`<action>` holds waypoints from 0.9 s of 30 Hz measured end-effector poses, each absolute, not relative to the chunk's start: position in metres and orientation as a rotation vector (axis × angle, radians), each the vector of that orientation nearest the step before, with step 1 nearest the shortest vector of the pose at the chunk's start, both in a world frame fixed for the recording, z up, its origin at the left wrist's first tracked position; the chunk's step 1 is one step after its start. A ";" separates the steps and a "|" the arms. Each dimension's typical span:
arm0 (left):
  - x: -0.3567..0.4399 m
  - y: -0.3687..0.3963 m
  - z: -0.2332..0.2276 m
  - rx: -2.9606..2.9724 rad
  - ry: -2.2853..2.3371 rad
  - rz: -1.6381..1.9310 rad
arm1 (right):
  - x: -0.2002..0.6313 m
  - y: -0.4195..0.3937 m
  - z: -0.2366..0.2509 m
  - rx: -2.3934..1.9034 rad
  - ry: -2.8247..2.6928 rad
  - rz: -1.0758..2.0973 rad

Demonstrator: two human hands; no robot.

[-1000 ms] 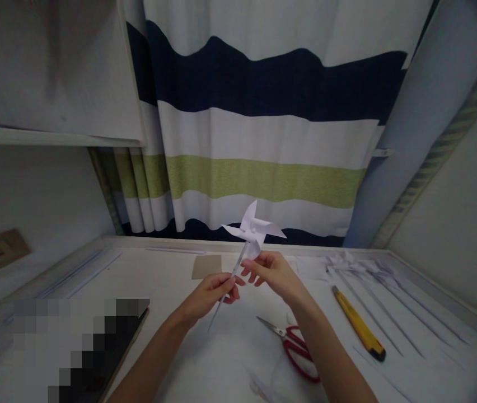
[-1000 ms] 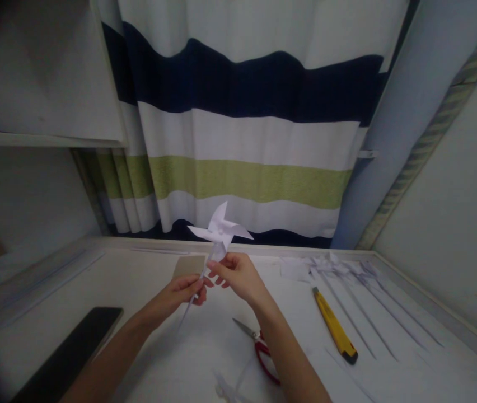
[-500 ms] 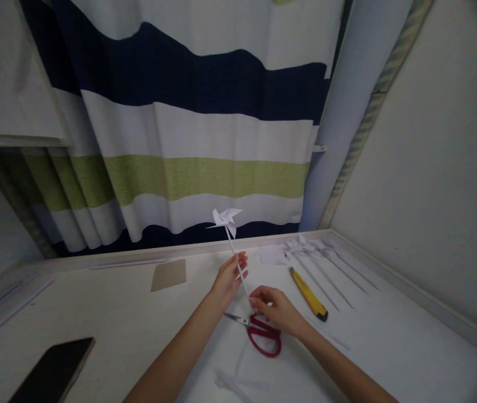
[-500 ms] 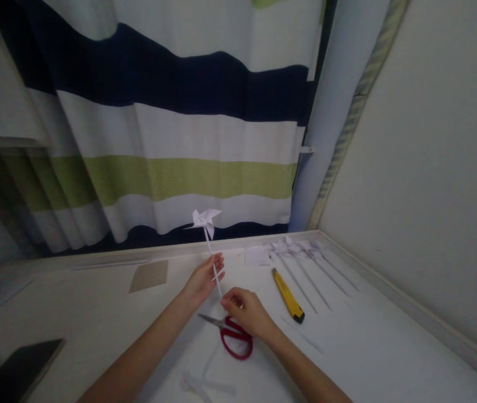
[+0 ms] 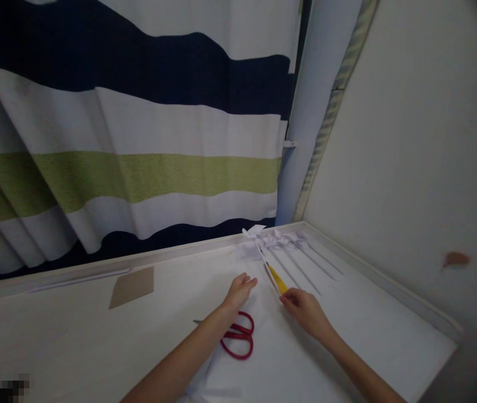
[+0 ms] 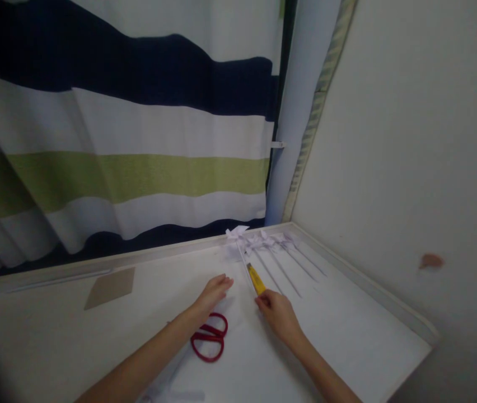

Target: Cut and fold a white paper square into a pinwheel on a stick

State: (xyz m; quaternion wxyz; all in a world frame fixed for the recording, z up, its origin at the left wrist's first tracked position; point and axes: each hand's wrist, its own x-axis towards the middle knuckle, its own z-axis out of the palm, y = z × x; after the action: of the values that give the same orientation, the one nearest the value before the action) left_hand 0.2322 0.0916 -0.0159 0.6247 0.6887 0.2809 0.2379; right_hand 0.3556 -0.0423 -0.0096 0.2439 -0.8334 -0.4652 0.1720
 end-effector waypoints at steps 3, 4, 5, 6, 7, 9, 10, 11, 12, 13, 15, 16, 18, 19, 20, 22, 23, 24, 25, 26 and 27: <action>0.230 0.081 -0.018 1.923 0.501 0.501 | 0.375 -0.051 -0.008 -2.365 -1.255 0.427; 0.232 0.076 -0.018 2.030 0.420 0.476 | 0.380 -0.054 -0.007 -2.386 -1.254 0.410; 0.236 0.070 -0.018 2.128 0.335 0.447 | 0.385 -0.056 -0.006 -2.406 -1.253 0.390; 0.241 0.063 -0.018 2.216 0.259 0.421 | 0.388 -0.058 -0.005 -2.425 -1.253 0.368; 0.247 0.057 -0.018 2.295 0.195 0.400 | 0.391 -0.059 -0.004 -2.444 -1.255 0.346; 0.262 0.047 -0.020 2.434 0.108 0.371 | 0.396 -0.063 -0.003 -2.479 -1.262 0.304; 0.269 0.044 -0.021 2.493 0.092 0.364 | 0.398 -0.064 -0.003 -2.494 -1.271 0.285; 0.275 0.042 -0.022 2.544 0.087 0.356 | 0.399 -0.065 -0.003 -2.508 -1.282 0.266; 0.279 0.041 -0.023 2.590 0.090 0.350 | 0.400 -0.066 -0.003 -2.521 -1.296 0.249; 0.281 0.041 -0.024 2.629 0.095 0.345 | 0.400 -0.067 -0.003 -2.532 -1.313 0.233; 0.280 0.043 -0.026 2.692 0.103 0.342 | 0.399 -0.068 -0.004 -2.550 -1.352 0.203; 0.277 0.045 -0.026 2.716 0.107 0.345 | 0.398 -0.067 -0.005 -2.557 -1.374 0.189; 0.267 0.049 -0.026 2.750 0.125 0.357 | 0.395 -0.064 -0.007 -2.565 -1.418 0.165; 0.261 0.051 -0.026 2.762 0.140 0.365 | 0.393 -0.062 -0.009 -2.568 -1.437 0.154; 0.254 0.053 -0.026 2.771 0.159 0.374 | 0.391 -0.059 -0.010 -2.571 -1.455 0.146; 0.242 0.057 -0.026 2.784 0.205 0.391 | 0.386 -0.052 -0.013 -2.581 -1.484 0.135; 0.237 0.060 -0.027 2.788 0.231 0.400 | 0.383 -0.049 -0.015 -2.589 -1.494 0.130; 0.232 0.062 -0.027 2.790 0.256 0.409 | 0.381 -0.046 -0.016 -2.598 -1.502 0.125; 0.228 0.064 -0.028 2.792 0.280 0.418 | 0.378 -0.043 -0.018 -2.607 -1.509 0.119; 0.224 0.066 -0.029 2.792 0.299 0.426 | 0.376 -0.041 -0.019 -2.615 -1.515 0.112; 0.221 0.068 -0.030 2.793 0.314 0.435 | 0.374 -0.040 -0.020 -2.623 -1.521 0.105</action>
State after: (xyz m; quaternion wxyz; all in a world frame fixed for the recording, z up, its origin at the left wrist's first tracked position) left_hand 0.2214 0.0681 -0.0296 0.1484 0.9712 0.1092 0.1513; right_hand 0.3737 -0.0398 -0.0204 0.0539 -0.8632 -0.5007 0.0346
